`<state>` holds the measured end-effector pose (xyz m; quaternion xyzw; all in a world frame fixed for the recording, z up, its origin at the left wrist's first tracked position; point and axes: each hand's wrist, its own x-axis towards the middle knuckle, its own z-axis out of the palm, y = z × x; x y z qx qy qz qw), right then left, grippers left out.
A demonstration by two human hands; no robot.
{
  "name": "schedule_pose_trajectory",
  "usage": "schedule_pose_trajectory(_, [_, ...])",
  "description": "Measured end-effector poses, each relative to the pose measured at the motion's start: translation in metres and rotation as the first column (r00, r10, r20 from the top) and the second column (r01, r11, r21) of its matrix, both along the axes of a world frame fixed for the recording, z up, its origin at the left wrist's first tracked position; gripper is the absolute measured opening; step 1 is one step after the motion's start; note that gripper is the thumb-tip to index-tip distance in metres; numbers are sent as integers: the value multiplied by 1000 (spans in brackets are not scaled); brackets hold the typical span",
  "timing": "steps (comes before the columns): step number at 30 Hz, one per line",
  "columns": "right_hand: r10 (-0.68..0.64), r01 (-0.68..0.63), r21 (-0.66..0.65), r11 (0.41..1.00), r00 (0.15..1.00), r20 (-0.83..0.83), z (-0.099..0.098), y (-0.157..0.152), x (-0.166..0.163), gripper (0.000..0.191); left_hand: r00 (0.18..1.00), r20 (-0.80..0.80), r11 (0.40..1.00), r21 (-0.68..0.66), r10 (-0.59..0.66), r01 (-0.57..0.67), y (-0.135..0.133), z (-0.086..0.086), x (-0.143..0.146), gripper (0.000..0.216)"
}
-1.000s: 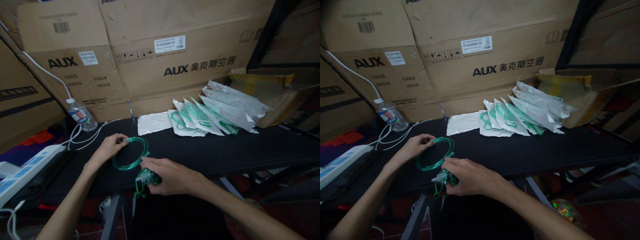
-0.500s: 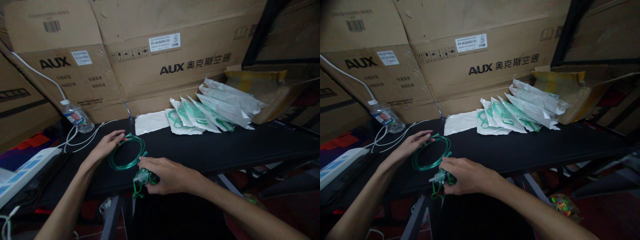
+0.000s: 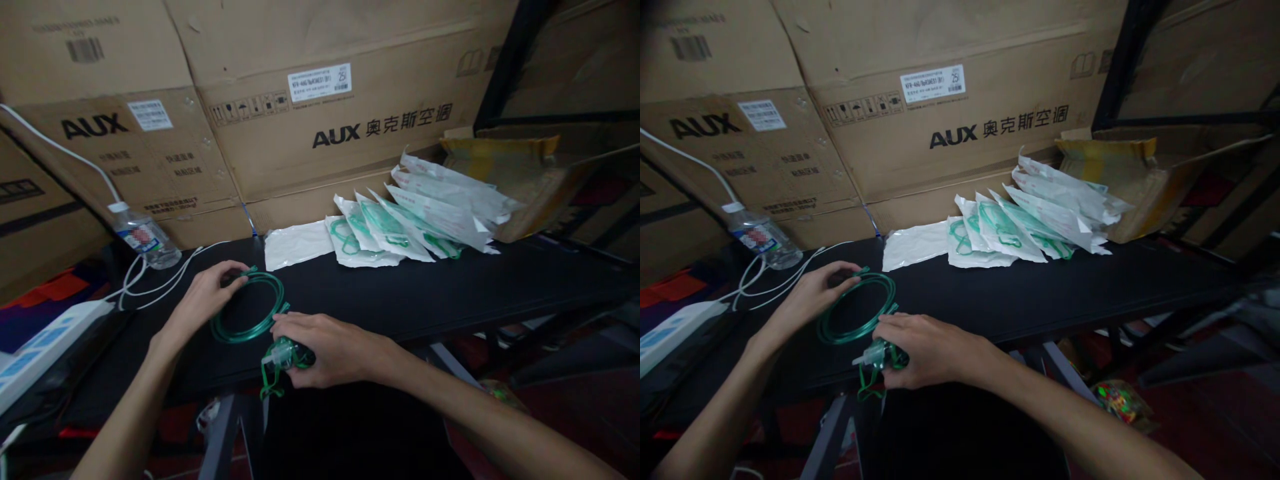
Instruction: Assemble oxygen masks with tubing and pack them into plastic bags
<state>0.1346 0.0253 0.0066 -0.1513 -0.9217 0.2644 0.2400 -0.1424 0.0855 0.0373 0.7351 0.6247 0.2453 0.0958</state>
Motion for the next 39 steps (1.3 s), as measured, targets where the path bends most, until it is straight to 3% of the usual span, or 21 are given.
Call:
schedule_pose_trajectory(3, [-2,2,-4,1000,1000,-1,0,1,0,25,981,-142,986,75,-135,147,-10,4,15,36])
schedule_pose_trajectory(6, [-8,8,-7,1000,1000,4,1,2,0,25,955,-187,965,83,-229,248,-15,3,23,33])
schedule_pose_trajectory(11, [-4,3,18,1000,1000,19,3,3,0,25,911,-90,913,39,-402,407,-23,-1,37,30])
schedule_pose_trajectory(16, [-11,11,18,1000,1000,26,2,5,-1,22,875,51,875,-23,-482,484,-30,-8,54,25])
schedule_pose_trajectory(22, [-1,3,-70,998,1000,29,3,5,0,25,856,45,854,-65,-515,516,-31,-17,57,24])
schedule_pose_trajectory(25, [-9,-7,-152,988,994,-106,7,4,6,32,849,40,848,-34,-527,528,-31,-19,56,24])
schedule_pose_trajectory(28, [-114,66,-236,970,974,-197,11,6,17,35,840,44,841,4,-541,541,-32,-21,55,22])
schedule_pose_trajectory(33, [-315,276,-490,827,949,3,16,16,36,44,822,73,826,72,-564,560,-35,-23,55,18])
schedule_pose_trajectory(35, [-373,349,-451,821,927,38,17,19,38,41,825,83,829,98,-559,551,-36,-22,55,17])
schedule_pose_trajectory(39, [-422,417,-258,872,906,37,19,19,33,25,847,88,850,119,-524,514,-38,-20,55,17])
